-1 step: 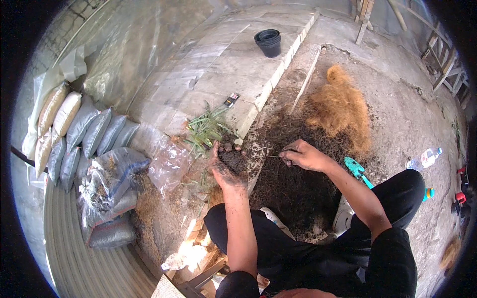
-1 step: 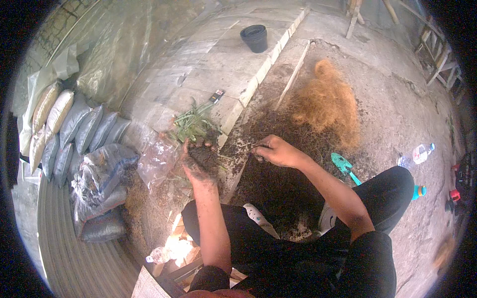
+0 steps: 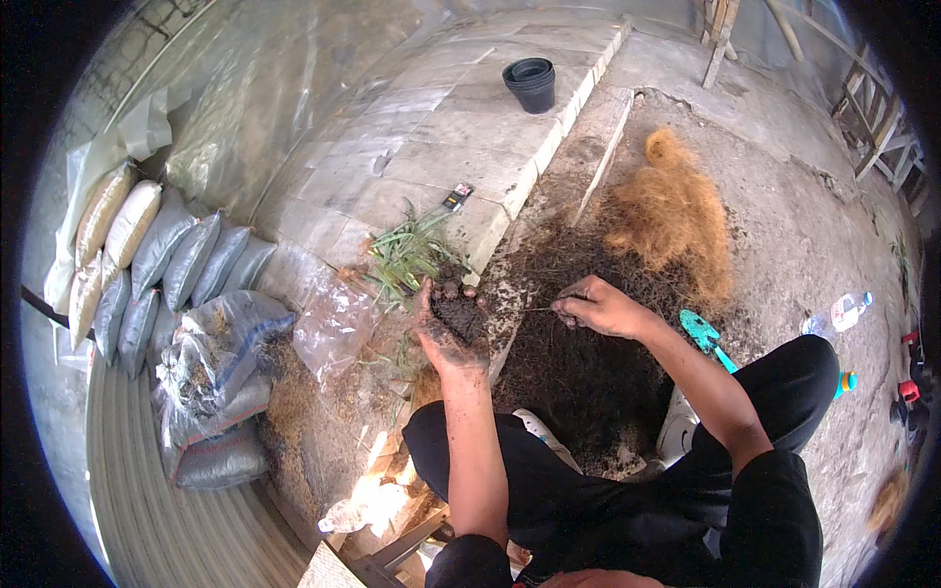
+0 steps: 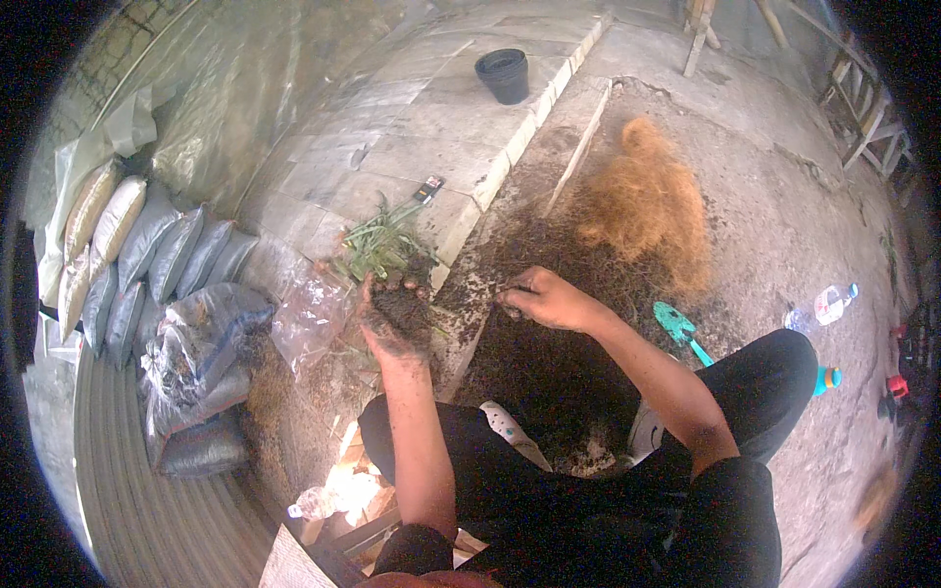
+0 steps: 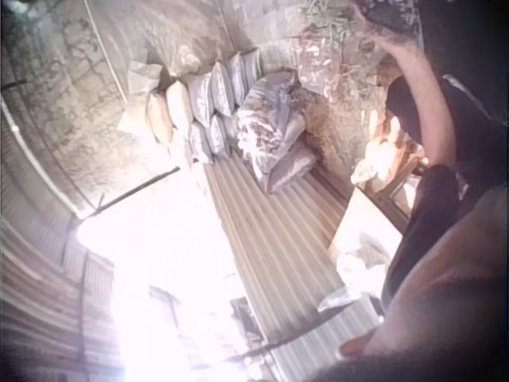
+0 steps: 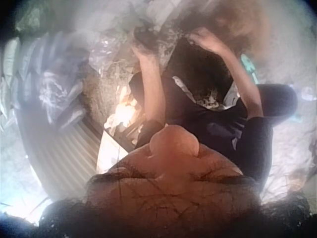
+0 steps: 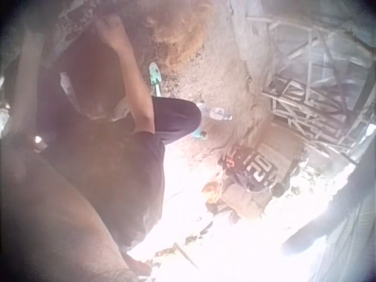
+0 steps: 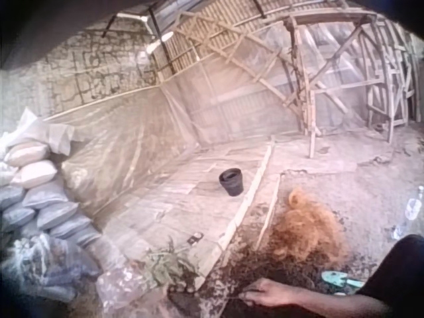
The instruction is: The person sits on the ground and prepares small green seedlings for planting by hand. They pick up individual seedlings, pack dark soil around the root balls, and gently press the soil to secure the plants. The person handles the seedlings one at a time, ensuring the roots are covered with soil before placing them down.
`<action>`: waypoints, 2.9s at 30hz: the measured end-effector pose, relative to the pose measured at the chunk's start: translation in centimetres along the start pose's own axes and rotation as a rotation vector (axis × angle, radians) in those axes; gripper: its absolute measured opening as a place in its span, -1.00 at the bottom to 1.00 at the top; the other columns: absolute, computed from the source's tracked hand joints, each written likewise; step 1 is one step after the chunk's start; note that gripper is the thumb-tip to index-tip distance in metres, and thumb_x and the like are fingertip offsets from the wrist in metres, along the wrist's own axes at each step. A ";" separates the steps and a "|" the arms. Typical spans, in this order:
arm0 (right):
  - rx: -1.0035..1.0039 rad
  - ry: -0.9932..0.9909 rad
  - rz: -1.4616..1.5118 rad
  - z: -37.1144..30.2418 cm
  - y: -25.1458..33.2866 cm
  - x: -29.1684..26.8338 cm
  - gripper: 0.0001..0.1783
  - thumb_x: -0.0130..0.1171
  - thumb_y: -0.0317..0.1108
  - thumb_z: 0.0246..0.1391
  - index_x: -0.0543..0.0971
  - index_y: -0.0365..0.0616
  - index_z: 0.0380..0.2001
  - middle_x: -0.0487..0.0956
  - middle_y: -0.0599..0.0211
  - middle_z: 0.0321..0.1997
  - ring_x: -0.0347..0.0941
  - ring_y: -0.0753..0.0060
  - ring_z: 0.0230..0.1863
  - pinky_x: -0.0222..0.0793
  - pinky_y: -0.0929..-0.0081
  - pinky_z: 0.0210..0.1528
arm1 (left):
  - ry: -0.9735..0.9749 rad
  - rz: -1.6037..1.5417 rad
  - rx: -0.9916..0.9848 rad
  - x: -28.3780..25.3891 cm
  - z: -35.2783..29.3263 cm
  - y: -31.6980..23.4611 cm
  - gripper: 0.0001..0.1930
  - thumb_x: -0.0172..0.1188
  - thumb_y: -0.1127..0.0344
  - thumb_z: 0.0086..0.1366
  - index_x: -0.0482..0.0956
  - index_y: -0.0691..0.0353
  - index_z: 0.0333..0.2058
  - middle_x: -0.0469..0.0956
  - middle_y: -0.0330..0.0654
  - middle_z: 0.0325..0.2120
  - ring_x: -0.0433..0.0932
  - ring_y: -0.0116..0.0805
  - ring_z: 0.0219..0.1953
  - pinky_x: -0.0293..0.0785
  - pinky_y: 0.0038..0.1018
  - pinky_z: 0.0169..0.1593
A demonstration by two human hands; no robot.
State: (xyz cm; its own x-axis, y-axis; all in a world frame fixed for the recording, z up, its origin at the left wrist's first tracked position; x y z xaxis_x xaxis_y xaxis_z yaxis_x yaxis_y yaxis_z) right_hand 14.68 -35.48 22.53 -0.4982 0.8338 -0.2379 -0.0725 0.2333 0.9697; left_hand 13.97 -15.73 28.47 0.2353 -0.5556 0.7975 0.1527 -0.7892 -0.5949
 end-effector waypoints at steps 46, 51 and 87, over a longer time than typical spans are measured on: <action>-0.099 -0.467 -1.142 6.9 5.1 -15.8 -0.58 0.13 0.02 0.06 0.63 0.03 -0.11 0.28 -0.07 0.26 -0.03 -0.19 0.39 -0.29 -0.33 0.36 | -0.101 0.022 -0.176 -2.6 2.2 2.3 -0.87 0.11 0.19 0.25 0.48 0.07 -0.34 0.48 -0.31 -0.55 0.50 -0.27 -0.53 0.45 -0.37 -0.45; -0.056 -0.576 -1.208 4.9 5.1 -13.1 -0.34 0.20 0.02 0.00 0.41 -0.06 0.13 0.16 -0.27 0.30 -0.06 -0.15 0.41 -0.15 -0.04 0.40 | -0.042 0.125 -0.191 -1.6 1.6 2.7 -0.82 0.09 0.14 0.27 0.44 0.09 -0.31 0.49 -0.23 -0.45 0.46 -0.24 -0.45 0.42 -0.30 -0.34; -0.033 -0.370 1.386 -0.8 4.4 4.7 -0.55 -0.18 -0.02 0.29 0.45 -0.13 -0.03 0.50 0.34 -0.01 0.41 0.36 0.04 0.28 0.30 0.17 | -0.019 0.593 0.130 2.3 -2.2 4.1 -0.71 0.18 0.15 0.27 0.48 0.30 -0.24 0.53 -0.20 -0.41 0.49 -0.45 -0.38 0.41 -0.45 -0.22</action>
State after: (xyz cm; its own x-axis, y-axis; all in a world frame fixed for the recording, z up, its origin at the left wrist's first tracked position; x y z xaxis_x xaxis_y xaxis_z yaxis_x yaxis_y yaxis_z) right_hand 11.37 -30.95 25.72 0.0670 0.4561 0.8874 0.2544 -0.8678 0.4268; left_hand 13.01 -20.82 28.06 0.3329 -0.8851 0.3252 0.1064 -0.3074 -0.9456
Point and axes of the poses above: each hand's wrist, its own z-axis towards the middle knuckle, its own x-axis out of the palm, y = z × x, the point moved 9 cm from there along z, towards the middle knuckle
